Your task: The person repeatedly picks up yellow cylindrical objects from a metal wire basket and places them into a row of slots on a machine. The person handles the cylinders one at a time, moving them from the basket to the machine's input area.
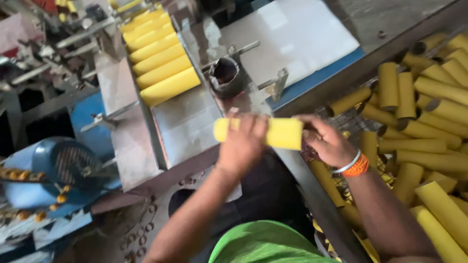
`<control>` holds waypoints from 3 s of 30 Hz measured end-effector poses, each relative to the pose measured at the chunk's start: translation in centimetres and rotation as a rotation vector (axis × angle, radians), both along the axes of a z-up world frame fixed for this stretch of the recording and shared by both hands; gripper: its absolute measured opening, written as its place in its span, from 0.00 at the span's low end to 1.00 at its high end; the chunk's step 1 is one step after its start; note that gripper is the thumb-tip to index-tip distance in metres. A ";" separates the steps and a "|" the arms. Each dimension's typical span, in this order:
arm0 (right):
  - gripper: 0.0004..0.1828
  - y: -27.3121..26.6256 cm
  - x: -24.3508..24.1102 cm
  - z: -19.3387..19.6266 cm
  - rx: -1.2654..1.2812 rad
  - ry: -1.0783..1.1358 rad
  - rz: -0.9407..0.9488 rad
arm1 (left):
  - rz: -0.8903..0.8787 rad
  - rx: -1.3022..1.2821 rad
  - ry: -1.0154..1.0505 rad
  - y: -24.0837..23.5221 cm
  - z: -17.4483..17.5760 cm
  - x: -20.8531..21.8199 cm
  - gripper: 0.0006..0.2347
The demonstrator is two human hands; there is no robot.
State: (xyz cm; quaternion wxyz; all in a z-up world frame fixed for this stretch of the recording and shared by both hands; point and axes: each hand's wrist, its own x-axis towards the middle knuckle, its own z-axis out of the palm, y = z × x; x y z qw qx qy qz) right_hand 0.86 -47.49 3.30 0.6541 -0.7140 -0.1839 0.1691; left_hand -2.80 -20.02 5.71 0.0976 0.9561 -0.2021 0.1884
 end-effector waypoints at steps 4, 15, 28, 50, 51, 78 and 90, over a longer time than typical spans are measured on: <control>0.20 0.2 1.6 -0.4 0.014 -0.106 -0.133 | 0.297 0.078 -0.046 11.1 -1.4 2.1 0.31; 0.19 -12.1 1.8 -19.4 -0.617 -0.063 -0.367 | 0.458 0.098 0.046 14.4 -2.8 4.5 0.33; 0.25 -19.9 2.3 -25.3 -1.448 -0.710 -0.618 | -0.083 -0.255 0.504 -13.5 -1.1 4.6 0.13; 0.19 -14.1 -1.7 -18.4 -1.531 -0.016 0.452 | -0.130 -0.344 0.450 -12.5 -3.1 4.6 0.17; 0.18 -13.9 -2.9 -16.4 -1.483 -0.211 0.488 | -0.140 -0.347 0.463 -12.3 -3.1 4.4 0.18; 0.22 19.8 6.6 2.3 -0.625 -0.572 -0.066 | 0.268 0.202 0.333 19.9 -4.8 3.9 0.47; 0.23 -18.9 -4.1 -9.5 -0.790 0.217 -0.501 | 0.209 0.275 0.144 18.0 -1.4 7.1 0.38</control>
